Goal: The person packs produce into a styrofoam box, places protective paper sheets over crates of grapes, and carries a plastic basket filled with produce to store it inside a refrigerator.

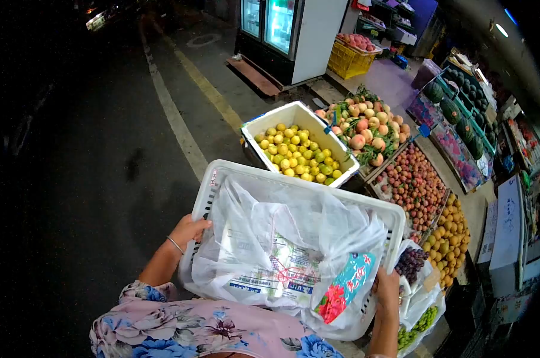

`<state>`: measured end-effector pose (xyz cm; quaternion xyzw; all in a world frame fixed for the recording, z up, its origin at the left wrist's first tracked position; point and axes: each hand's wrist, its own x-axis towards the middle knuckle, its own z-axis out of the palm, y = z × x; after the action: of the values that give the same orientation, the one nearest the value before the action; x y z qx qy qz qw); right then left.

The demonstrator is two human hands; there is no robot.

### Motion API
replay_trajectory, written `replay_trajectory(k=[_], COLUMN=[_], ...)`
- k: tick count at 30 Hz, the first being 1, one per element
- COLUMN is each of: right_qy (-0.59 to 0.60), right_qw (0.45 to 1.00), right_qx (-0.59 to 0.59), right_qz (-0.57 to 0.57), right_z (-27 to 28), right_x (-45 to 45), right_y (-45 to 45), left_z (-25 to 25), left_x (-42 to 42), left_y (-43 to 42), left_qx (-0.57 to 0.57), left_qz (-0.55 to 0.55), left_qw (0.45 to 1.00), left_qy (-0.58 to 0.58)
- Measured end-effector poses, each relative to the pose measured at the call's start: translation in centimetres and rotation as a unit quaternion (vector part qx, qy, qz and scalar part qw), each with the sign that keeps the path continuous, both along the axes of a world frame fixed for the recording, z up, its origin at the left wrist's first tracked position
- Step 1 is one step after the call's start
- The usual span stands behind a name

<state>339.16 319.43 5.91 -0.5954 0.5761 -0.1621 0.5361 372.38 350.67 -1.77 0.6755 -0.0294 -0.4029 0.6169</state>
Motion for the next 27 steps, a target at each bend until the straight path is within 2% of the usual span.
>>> replay_trajectory(k=[3,5,9,11,13,16,18,21,22,23,25,27], right_qy=[-0.032,-0.08,-0.006,0.042,0.055,0.064,0.079,0.046,0.057,0.035,0.009,-0.01], right_qw=[0.999,0.992,0.996,0.991,0.986,0.985,0.977,0.968,0.973,0.968,0.965,0.96], right_qx=[0.029,0.1,0.012,0.011,-0.012,-0.035,-0.035,-0.056,-0.046,-0.058,-0.068,-0.055], right_qz=[0.023,-0.002,0.084,0.127,0.154,0.159,0.196,0.24,0.221,0.24,0.254,0.275], right_z=[0.0,-0.6,-0.6,-1.3,-3.0,-3.6,-4.4,-5.9,-6.4,-7.2,-7.3,-6.7], right_x=[5.8,10.4,18.4,21.8,24.9,29.4,32.0,35.7,41.5,44.4,50.1,55.6], right_y=[1.7,3.2,5.7,6.3,6.2,5.7,5.0,3.7,2.8,2.4,0.8,-0.6], left_z=[0.8,0.5,0.1,0.5,0.9,-0.3,-0.6,-0.5,-0.9,-1.1,0.7,2.6], left_x=[4.0,7.5,12.8,15.3,17.8,20.0,21.2,22.6,29.1,31.6,35.8,39.8], left_y=[3.4,6.1,10.4,11.9,13.2,13.6,14.1,13.9,13.1,13.1,12.0,11.2], left_qx=[0.042,0.052,0.038,0.061,0.083,0.062,0.054,0.055,0.053,0.054,0.089,0.06], left_qz=[0.031,0.045,0.07,0.074,0.069,0.153,0.153,0.194,0.19,0.178,0.225,0.23], left_qw=[0.999,0.998,0.997,0.995,0.992,0.985,0.986,0.978,0.979,0.981,0.966,0.969], left_qy=[0.002,-0.006,-0.015,-0.036,-0.058,-0.046,-0.048,-0.06,-0.055,-0.062,-0.092,-0.063])
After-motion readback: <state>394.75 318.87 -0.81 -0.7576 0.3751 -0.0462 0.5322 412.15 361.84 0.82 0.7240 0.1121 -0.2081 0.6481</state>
